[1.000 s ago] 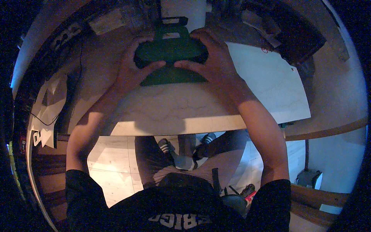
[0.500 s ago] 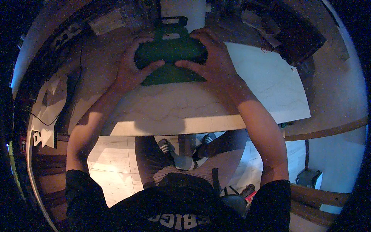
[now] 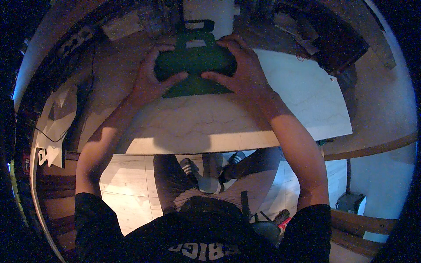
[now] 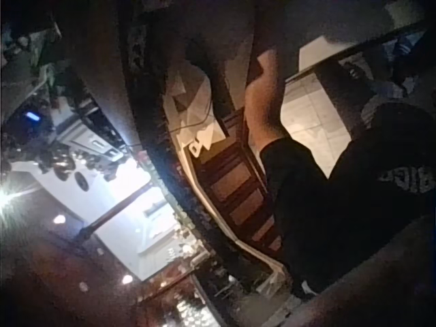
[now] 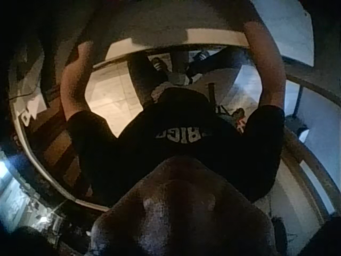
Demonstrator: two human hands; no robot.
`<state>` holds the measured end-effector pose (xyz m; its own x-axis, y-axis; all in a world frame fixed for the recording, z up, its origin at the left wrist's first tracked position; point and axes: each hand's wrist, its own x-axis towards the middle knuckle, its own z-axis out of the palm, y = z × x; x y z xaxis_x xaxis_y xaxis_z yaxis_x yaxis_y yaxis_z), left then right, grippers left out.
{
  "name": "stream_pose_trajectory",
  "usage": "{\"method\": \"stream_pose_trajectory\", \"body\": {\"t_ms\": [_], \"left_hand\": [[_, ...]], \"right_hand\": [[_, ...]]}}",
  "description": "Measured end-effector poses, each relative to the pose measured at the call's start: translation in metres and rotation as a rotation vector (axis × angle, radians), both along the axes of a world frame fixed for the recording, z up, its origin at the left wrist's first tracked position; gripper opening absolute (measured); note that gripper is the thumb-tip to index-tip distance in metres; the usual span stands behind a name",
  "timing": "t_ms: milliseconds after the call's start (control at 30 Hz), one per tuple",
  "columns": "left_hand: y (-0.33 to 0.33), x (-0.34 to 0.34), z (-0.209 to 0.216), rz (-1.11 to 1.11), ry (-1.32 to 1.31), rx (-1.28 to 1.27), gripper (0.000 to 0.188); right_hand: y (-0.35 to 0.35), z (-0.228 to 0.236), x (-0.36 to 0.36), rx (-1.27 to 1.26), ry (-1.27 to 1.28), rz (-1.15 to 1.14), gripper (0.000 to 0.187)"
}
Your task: The person assembles a paper food box by hand on a counter, folding the side tabs and base to create a secure container, and then places it on a shelf.
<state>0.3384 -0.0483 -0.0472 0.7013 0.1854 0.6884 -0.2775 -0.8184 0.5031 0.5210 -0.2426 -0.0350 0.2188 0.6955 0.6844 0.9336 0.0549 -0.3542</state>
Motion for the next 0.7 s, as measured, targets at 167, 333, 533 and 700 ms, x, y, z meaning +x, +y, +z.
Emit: {"method": "stream_pose_trajectory", "body": {"t_ms": [167,333,533,700], "left_hand": [[0.0009,0.0012,-0.0039,-0.007,0.024,-0.075,0.059],[0.0031,0.0027,-0.0046,0.039,-0.015,0.017,0.058],[0.0048,0.0044,-0.0044,0.027,-0.03,0.031,0.058],[0.0039,0.0035,-0.0046,0.026,-0.037,0.022,0.059]], "right_hand": [[-0.0013,-0.0009,-0.0005,-0.009,0.032,0.01,0.078],[-0.0002,-0.0024,0.0002,0.0,0.039,0.017,0.073],[-0.0005,-0.0002,-0.0042,0.005,0.045,-0.008,0.071],[0.0004,-0.0027,-0.0038,0.015,0.031,-0.013,0.073]]}}
